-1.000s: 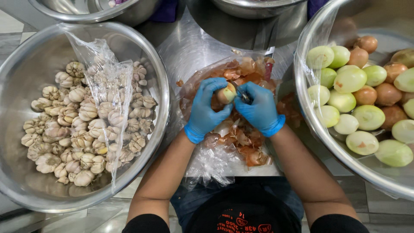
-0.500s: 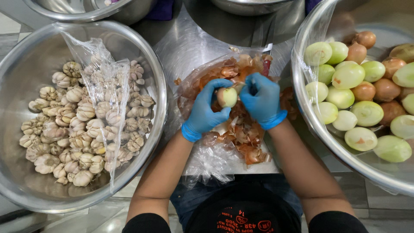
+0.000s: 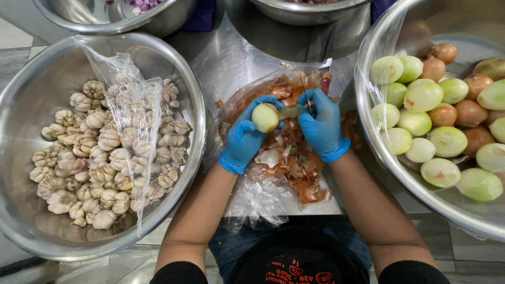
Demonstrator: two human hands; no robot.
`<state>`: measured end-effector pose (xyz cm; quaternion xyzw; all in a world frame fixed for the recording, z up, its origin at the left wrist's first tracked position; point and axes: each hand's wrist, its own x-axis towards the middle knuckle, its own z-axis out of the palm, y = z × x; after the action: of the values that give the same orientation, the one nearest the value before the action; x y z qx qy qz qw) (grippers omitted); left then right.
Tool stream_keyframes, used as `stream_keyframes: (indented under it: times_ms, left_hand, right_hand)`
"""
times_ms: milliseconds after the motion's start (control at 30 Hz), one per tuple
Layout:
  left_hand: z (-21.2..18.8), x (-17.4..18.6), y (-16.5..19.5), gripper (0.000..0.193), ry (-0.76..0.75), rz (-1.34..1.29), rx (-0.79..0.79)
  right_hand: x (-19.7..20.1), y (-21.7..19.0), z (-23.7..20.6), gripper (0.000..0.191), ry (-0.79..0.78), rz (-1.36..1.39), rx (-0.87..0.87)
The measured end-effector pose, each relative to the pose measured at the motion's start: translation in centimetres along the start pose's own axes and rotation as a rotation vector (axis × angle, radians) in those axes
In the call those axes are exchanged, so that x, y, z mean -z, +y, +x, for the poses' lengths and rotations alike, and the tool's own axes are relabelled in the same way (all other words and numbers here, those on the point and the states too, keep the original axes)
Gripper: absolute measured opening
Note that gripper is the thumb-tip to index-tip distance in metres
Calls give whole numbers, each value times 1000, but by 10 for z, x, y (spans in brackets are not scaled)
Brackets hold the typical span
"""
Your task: The person peels multiple small onions one by one using a small knife, removing the outer skin and placing the peeled onions into a large metal bowl. The peeled skins are collected on a plastic sheet on the table.
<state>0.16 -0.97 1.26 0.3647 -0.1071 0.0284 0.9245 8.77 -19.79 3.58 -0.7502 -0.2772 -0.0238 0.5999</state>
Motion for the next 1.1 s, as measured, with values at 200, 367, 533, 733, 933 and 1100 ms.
stream_keyframes:
  times_ms: [200,367,533,733,933,1100]
  left_hand:
    - [1,2,-7,51,135,547,-144]
    - [2,2,-13,50,136,567,-97]
    - [1,-2,-11,50,185,652,-123]
    - [-3,-4,-11,54,192,718,-139]
    - [-2,4,-16,51,199,503,-130]
    - [-4,5,-11,45,203,171,-78]
  right_hand:
    - [-6,-14,-11,43,-83,34,222]
    - [-18,-8,-17,28,-135,198,-84]
    - [-16,-16,-22,20,-80,-145,125]
    - [-16,-25,-27,17,-9,-215,231]
    - [-29,-1,-30,8,-34,217,-206]
    - [-31,14,-20,7,62,391,-280]
